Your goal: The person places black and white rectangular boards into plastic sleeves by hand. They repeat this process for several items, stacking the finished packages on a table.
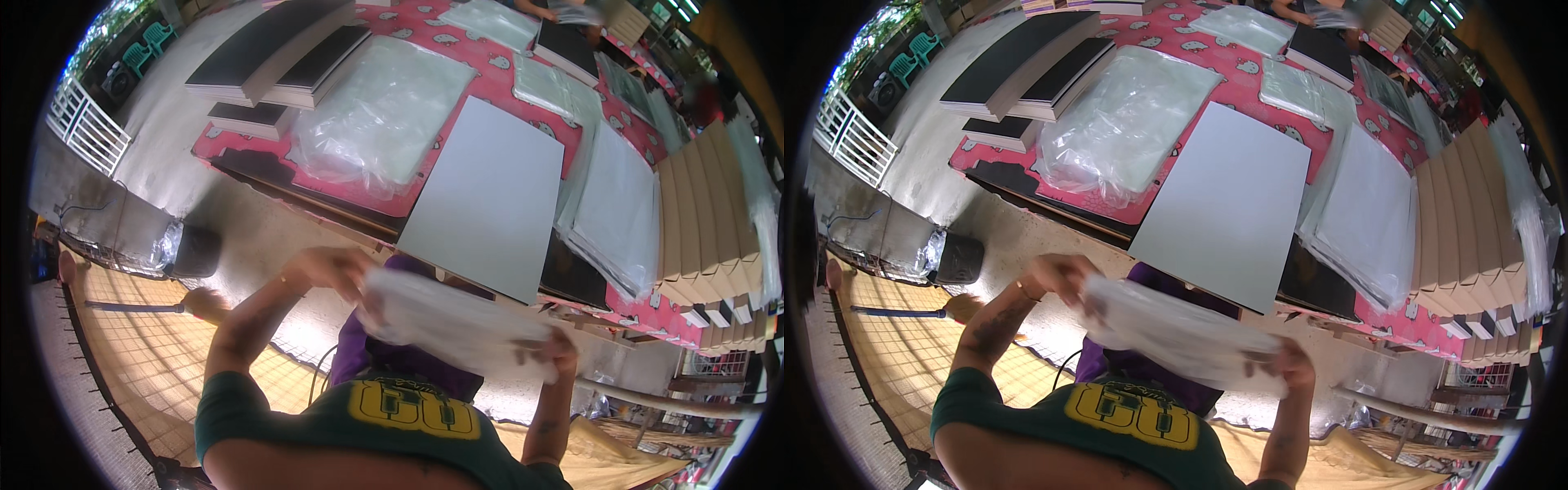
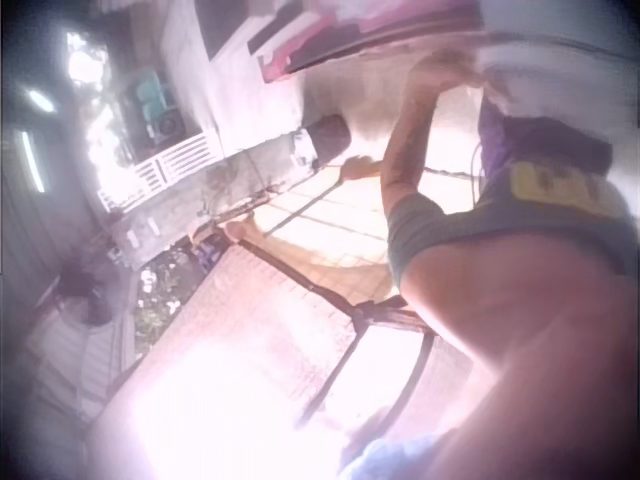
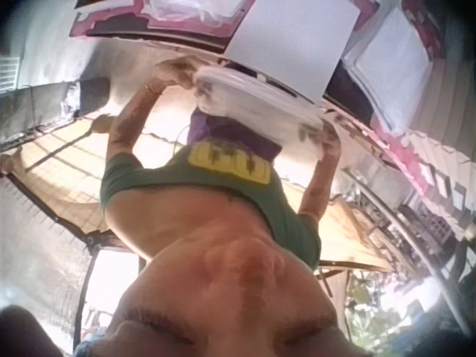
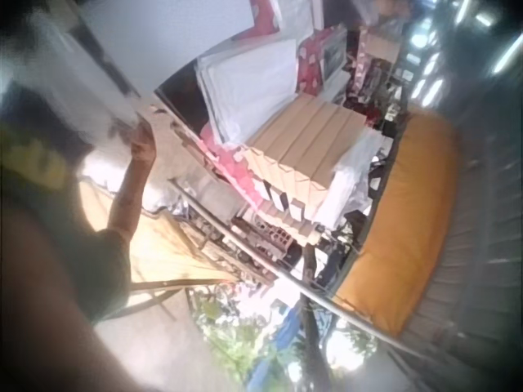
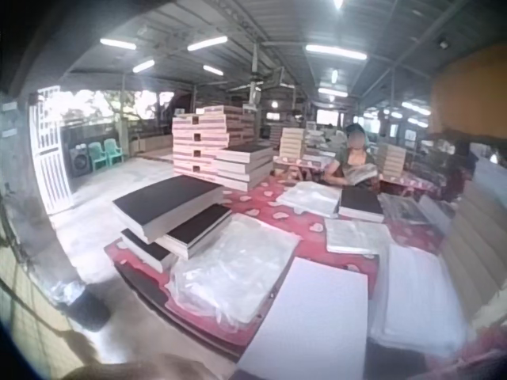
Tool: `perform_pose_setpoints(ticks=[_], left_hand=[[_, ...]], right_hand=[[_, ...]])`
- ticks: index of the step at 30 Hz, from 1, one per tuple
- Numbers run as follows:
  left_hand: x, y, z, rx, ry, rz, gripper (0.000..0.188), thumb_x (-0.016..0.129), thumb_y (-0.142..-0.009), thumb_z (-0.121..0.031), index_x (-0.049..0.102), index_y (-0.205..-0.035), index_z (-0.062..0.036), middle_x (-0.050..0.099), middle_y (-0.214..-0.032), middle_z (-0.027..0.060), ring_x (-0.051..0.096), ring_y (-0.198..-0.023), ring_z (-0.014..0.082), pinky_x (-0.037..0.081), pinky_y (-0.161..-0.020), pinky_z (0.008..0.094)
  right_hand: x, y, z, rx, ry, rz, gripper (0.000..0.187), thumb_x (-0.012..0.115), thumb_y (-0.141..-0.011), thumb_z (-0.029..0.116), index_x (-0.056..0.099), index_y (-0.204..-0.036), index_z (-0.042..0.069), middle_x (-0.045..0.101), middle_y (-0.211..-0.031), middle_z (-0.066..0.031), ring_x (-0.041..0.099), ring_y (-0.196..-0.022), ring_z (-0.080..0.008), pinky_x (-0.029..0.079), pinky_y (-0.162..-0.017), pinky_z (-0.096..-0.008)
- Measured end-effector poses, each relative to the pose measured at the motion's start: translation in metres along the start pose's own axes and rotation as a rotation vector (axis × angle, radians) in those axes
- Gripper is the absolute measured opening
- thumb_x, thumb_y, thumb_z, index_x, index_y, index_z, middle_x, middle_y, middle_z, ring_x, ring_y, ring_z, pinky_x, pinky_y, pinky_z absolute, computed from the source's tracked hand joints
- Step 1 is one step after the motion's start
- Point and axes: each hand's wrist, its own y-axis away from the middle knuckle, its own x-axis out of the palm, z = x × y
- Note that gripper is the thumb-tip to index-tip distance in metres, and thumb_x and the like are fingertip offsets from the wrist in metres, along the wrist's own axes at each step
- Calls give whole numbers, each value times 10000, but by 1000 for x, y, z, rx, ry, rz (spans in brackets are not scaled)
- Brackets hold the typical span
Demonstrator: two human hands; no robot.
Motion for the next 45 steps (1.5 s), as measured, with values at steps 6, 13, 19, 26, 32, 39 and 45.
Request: perform_pose_setpoints(ticks=[6,13,19,26,32,39,45], left_hand=[[32,-32,47,74,-292,-1047,255,486,-825,23,587,-1056,-18,562,-752,3,503,-642,45,388,-536,198],[40,-52,59,-2,-619,-1210,480,425,-827,37,518,-1296,-5,551,-720,-3,450,-603,35,385,-533,196],[43,-26,47,275,-264,-1100,163,558,-789,45,618,-931,-7,529,-681,-11,537,-651,68,445,-585,223],[56,-54,-106,819,543,-302,409,504,-924,-219,450,-1292,-49,524,-1218,212,464,-1207,387,350,-1021,530],[-31,-147,-145,767,406,-500,289,537,-921,-94,508,-1203,-36,627,-1006,88,612,-923,201,494,-856,361],[-129,-135,7,334,343,-1026,292,592,-898,-160,554,-1158,-35,603,-917,48,579,-856,184,469,-761,296],[-74,-163,-66,558,-604,-854,351,601,-905,-159,536,-1229,-39,602,-983,12,555,-906,128,435,-805,247]], right_hand=[[54,-23,-52,-270,616,-921,576,432,-824,-3,371,-1396,36,513,-722,-20,466,-586,-58,403,-473,-206],[56,-47,-50,-296,743,-1029,531,411,-866,-23,392,-1395,22,544,-767,-23,461,-636,-68,406,-577,-226],[64,-17,-11,-316,375,-904,88,571,-837,16,493,-873,31,602,-771,-65,577,-595,-106,499,-490,-215],[117,-33,120,-627,-79,-236,340,565,-909,211,512,-1205,51,606,-1104,-108,572,-1016,-225,420,-901,-398],[45,-142,172,-580,-156,-292,311,548,-929,240,549,-1225,145,622,-1168,8,563,-1107,-172,373,-972,-425],[-68,-166,51,-329,-289,-595,160,564,-913,216,576,-1038,118,611,-970,-48,552,-997,-206,414,-931,-413],[-23,-165,66,-426,77,-704,80,585,-892,197,599,-950,143,592,-907,29,520,-886,-103,398,-813,-312]])
